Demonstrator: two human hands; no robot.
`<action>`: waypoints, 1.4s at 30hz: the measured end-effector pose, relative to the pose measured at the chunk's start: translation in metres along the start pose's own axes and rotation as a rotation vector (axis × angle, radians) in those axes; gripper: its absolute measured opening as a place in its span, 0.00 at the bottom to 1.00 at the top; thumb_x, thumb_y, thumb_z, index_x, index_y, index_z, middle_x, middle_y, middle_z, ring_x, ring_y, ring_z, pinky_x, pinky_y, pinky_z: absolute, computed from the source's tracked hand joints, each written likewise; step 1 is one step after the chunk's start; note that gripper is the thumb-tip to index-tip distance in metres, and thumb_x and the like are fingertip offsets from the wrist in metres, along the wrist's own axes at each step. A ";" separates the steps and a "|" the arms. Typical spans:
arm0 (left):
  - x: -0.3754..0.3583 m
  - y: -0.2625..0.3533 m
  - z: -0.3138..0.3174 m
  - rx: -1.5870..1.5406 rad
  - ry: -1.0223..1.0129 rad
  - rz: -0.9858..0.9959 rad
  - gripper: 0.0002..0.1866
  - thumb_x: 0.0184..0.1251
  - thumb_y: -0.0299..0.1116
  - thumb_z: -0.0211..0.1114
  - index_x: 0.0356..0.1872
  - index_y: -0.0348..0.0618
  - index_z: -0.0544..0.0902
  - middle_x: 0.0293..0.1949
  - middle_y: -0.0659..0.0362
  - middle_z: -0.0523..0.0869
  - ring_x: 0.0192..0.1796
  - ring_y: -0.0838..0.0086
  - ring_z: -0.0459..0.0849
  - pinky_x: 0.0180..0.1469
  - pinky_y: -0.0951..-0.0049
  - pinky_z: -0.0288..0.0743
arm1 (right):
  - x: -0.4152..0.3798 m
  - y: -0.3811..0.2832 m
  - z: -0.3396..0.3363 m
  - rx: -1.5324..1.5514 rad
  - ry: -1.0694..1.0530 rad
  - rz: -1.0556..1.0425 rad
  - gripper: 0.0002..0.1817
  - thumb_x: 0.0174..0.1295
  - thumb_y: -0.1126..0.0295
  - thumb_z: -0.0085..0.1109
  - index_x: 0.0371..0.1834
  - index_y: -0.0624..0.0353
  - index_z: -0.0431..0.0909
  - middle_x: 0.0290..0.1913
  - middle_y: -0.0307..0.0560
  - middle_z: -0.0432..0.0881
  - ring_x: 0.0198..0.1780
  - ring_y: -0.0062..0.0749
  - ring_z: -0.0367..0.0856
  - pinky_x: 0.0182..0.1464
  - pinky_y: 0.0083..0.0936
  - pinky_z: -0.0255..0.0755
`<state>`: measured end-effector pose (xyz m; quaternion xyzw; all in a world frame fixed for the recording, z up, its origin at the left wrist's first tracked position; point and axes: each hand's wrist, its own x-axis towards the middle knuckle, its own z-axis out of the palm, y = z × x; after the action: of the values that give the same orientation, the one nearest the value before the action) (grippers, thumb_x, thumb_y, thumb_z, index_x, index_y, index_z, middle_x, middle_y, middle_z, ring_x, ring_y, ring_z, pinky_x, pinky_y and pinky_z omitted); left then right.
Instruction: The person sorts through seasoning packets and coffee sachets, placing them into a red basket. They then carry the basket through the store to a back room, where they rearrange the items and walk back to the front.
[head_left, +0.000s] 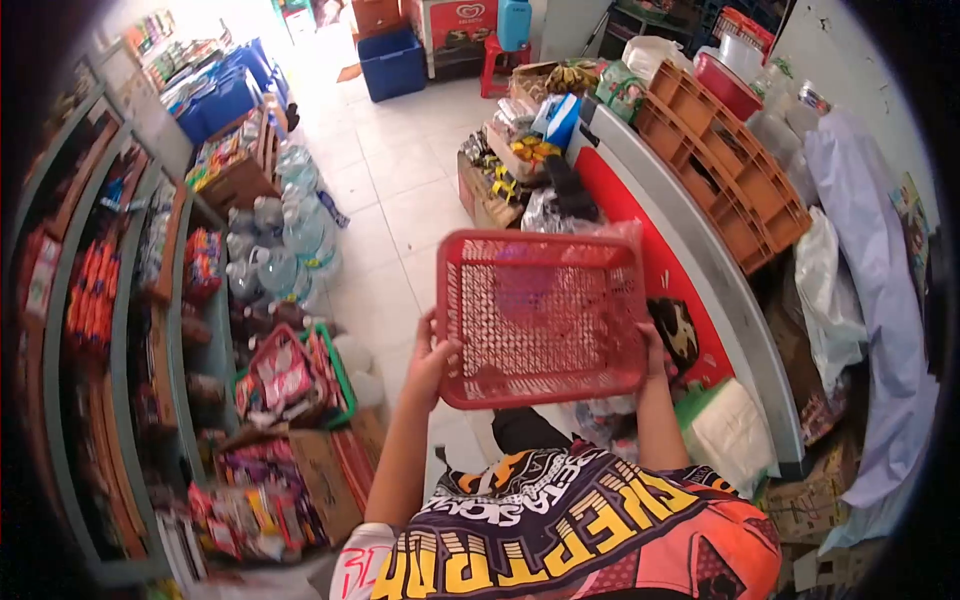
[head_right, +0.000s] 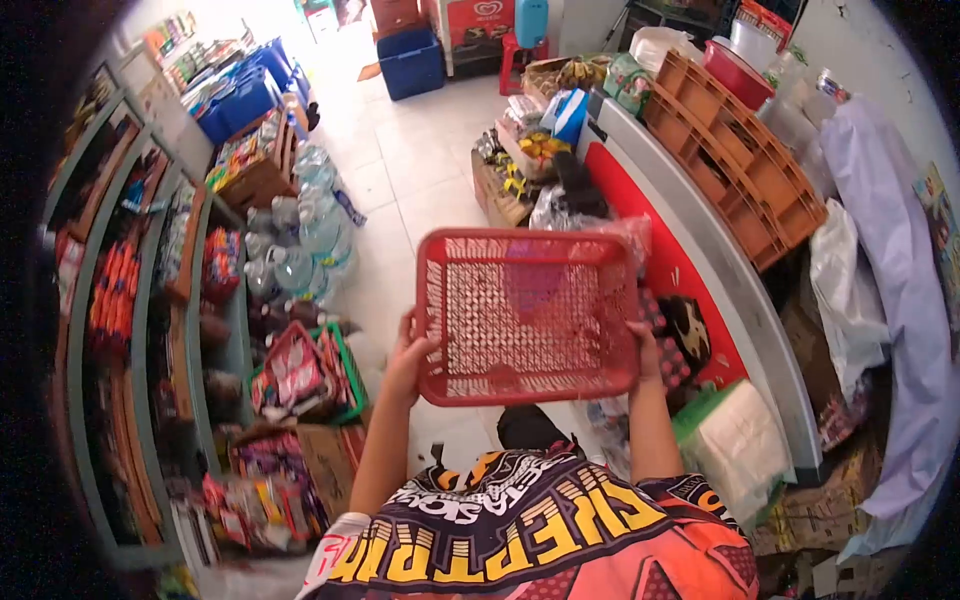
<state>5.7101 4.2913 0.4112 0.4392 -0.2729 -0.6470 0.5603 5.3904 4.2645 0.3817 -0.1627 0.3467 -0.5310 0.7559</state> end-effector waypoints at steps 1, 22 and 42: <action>0.028 0.005 -0.001 -0.009 -0.035 -0.036 0.29 0.49 0.23 0.53 0.55 0.50 0.56 0.36 0.61 0.69 0.23 0.82 0.68 0.20 0.83 0.64 | 0.030 0.002 -0.010 -0.003 0.038 -0.029 0.22 0.46 0.61 0.50 0.44 0.63 0.70 0.39 0.48 0.77 0.39 0.35 0.76 0.47 0.31 0.68; 0.506 0.238 -0.290 0.528 1.646 0.346 0.31 0.43 0.21 0.59 0.53 0.37 0.61 0.50 0.52 0.68 0.47 0.66 0.72 0.50 0.69 0.66 | 0.713 0.027 0.257 -0.739 0.123 -0.071 0.10 0.50 0.64 0.57 0.31 0.58 0.75 0.26 0.36 0.77 0.22 0.16 0.71 0.23 0.11 0.63; 1.175 0.410 -0.025 0.147 0.245 0.332 0.24 0.44 0.21 0.52 0.49 0.37 0.64 0.40 0.56 0.73 0.38 0.77 0.72 0.41 0.77 0.68 | 1.146 -0.241 0.284 -0.509 0.332 -0.050 0.15 0.53 0.63 0.52 0.45 0.49 0.74 0.40 0.34 0.76 0.32 0.18 0.74 0.30 0.13 0.64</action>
<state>5.9469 3.0690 0.4383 0.5034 -0.3179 -0.4657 0.6547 5.6461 3.0882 0.3271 -0.2662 0.5835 -0.4647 0.6105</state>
